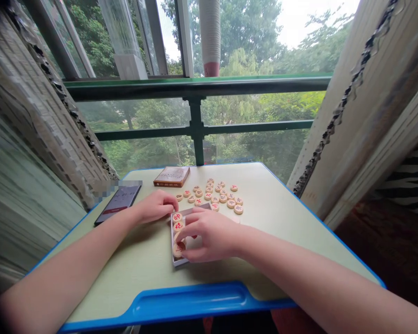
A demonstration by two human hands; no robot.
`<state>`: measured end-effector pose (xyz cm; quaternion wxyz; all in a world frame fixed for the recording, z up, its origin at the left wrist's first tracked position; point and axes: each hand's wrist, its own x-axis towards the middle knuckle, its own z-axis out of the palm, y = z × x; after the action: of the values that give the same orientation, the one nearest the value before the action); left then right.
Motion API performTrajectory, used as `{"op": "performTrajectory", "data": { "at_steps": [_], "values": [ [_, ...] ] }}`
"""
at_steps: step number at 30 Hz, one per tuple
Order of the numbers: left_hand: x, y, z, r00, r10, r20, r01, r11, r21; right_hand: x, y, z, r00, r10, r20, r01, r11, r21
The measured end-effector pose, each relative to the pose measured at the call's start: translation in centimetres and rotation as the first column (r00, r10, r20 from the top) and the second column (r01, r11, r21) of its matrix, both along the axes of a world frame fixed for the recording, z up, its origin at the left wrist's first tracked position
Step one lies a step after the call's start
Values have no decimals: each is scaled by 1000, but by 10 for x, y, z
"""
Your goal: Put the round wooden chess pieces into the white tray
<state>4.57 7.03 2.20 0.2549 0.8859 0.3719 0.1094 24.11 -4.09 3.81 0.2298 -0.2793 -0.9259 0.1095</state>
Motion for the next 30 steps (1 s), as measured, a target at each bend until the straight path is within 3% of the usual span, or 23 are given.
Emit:
{"op": "performTrajectory", "data": {
  "at_steps": [13,21,30],
  "values": [
    [0,0,0,1000,17,-20,-17,1000,7,3,1,0,999,37,-15,-37,998,-55],
    [0,-3,4,999,24,-23,-24,1000,-2,13,4,8,994,-102,-49,102,995,2],
    [-2,-4,4,1000,13,-7,-13,1000,10,-4,-5,3,999,20,-36,-21,999,-30]
  ]
}}
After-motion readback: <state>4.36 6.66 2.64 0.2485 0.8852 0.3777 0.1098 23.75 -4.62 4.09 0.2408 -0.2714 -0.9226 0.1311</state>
